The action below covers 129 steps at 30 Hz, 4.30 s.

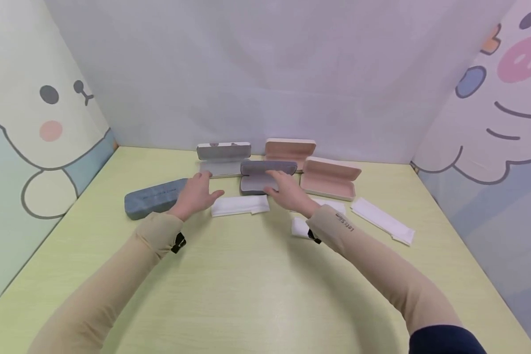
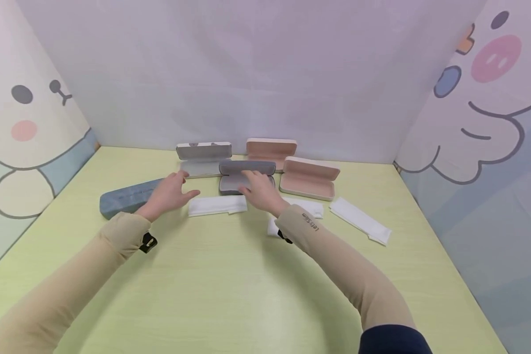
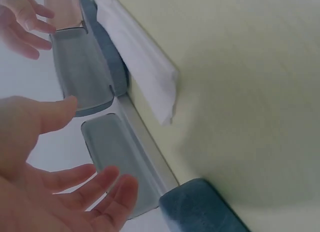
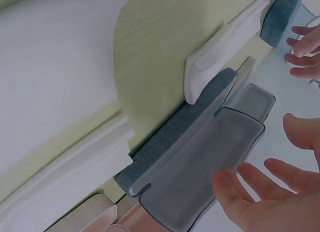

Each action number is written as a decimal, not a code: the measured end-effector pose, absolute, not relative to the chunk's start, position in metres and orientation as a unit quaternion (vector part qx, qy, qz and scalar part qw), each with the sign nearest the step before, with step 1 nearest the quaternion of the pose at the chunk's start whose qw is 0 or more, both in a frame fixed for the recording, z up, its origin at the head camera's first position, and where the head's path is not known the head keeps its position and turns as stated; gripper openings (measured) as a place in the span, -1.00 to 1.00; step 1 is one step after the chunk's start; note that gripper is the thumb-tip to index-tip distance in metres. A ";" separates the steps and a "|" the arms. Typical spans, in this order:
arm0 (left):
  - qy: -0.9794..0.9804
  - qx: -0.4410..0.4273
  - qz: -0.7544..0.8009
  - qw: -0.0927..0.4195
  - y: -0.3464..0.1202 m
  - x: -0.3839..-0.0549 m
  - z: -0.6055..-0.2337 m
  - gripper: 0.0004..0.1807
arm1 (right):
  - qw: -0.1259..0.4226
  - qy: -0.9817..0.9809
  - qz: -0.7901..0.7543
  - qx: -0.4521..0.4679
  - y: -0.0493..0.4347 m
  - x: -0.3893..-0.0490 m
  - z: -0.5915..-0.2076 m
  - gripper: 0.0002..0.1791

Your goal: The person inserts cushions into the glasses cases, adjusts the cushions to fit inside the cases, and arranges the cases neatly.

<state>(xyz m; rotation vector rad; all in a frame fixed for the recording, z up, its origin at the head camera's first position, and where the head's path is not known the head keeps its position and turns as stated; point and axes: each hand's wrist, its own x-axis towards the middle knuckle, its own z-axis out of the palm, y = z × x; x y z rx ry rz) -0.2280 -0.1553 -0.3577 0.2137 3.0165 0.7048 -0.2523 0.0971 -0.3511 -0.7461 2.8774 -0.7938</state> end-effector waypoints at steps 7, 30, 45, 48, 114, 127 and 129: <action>0.976 0.071 0.200 0.040 -0.152 -0.231 -0.371 -0.32 | 0.052 0.939 -0.243 -0.239 0.093 -0.256 -0.363 -0.43; 0.984 0.064 0.144 0.087 -0.147 -0.230 -0.383 -0.44 | 0.054 0.950 -0.201 -0.231 0.084 -0.259 -0.386 -0.68; 0.984 0.081 0.138 0.075 -0.149 -0.228 -0.385 -0.61 | 0.057 0.956 -0.179 -0.224 0.077 -0.257 -0.397 -0.80; 0.983 0.092 0.146 0.064 -0.150 -0.230 -0.386 -0.66 | 0.057 0.959 -0.165 -0.222 0.077 -0.257 -0.398 -0.82; 0.959 0.013 0.283 0.001 -0.086 -0.282 -0.349 -0.75 | -0.009 0.968 -0.198 -0.154 0.135 -0.296 -0.349 -0.78; 0.960 -0.021 0.280 0.017 -0.072 -0.286 -0.365 -0.78 | 0.012 0.971 -0.192 -0.142 0.134 -0.303 -0.374 -0.76; 0.960 -0.024 0.280 0.018 -0.071 -0.287 -0.367 -0.80 | 0.010 0.970 -0.194 -0.143 0.134 -0.304 -0.376 -0.77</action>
